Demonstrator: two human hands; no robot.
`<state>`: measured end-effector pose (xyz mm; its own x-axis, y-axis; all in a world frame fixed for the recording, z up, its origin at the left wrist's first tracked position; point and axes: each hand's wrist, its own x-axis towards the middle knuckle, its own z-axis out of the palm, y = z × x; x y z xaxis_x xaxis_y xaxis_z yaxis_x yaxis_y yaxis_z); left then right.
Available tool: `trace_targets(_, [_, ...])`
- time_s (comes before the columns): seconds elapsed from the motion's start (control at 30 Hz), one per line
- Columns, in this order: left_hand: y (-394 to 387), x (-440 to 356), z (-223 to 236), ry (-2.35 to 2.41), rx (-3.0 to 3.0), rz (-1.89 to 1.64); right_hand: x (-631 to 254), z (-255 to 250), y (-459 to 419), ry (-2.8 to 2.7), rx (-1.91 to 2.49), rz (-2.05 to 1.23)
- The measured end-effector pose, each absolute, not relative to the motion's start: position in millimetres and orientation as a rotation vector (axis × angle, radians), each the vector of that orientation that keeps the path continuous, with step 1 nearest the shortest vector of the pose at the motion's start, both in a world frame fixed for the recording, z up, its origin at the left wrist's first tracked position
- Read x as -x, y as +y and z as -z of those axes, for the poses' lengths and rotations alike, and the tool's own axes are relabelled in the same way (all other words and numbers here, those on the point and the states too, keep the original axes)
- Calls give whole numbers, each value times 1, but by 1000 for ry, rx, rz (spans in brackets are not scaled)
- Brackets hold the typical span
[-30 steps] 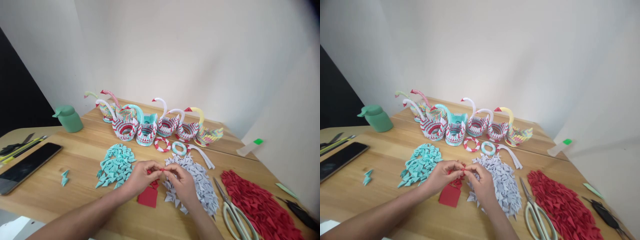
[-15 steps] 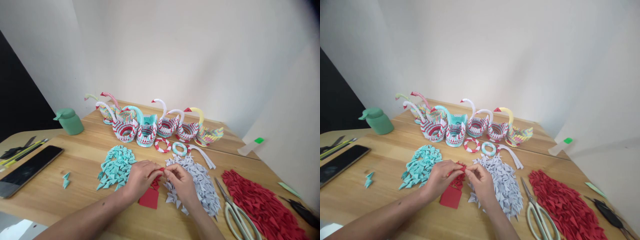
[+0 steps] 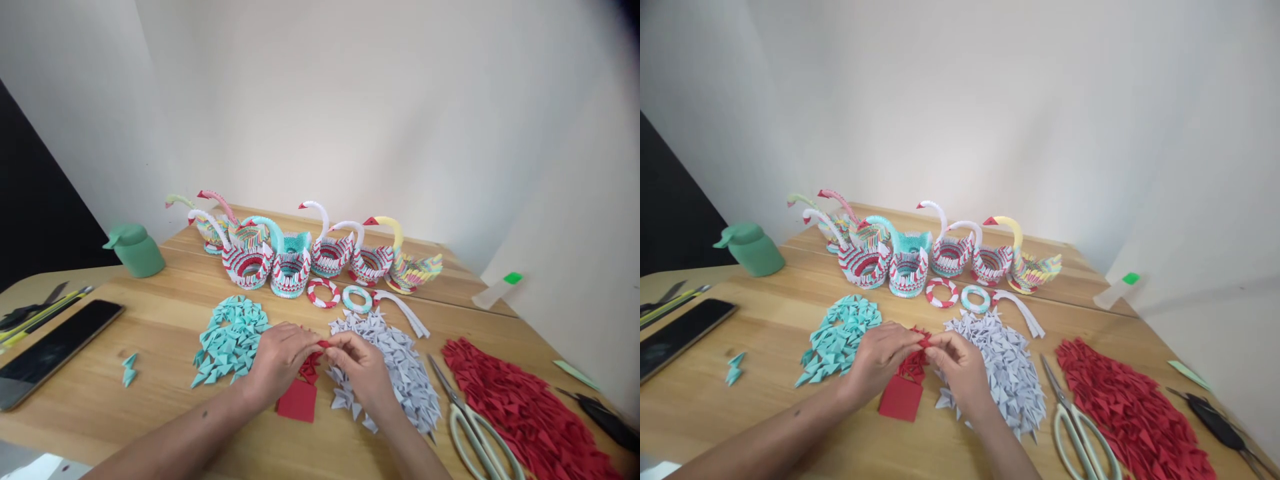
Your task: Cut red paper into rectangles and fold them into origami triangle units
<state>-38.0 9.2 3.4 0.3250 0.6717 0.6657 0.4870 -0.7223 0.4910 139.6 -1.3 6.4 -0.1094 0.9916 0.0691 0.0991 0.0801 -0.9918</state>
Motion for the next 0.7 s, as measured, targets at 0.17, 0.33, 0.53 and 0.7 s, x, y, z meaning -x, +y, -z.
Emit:
trace_targets(0.17, [10, 38, -4, 1013, -2383, -1342, -140, -10, -1, -1363, 1141, -1216])
trace_targets(0.33, [11, 38, -3, 1034, -2359, -1340, -140, -11, -2, -1370, 1167, -1230])
trace_targets(0.53, [8, 38, -2, 1026, -2366, -1354, -140, -10, -2, -1385, 1160, -1223])
trace_targets(0.7, [8, 37, -4, 1070, -2245, -1252, -140, -7, -2, -1430, 1183, -1196])
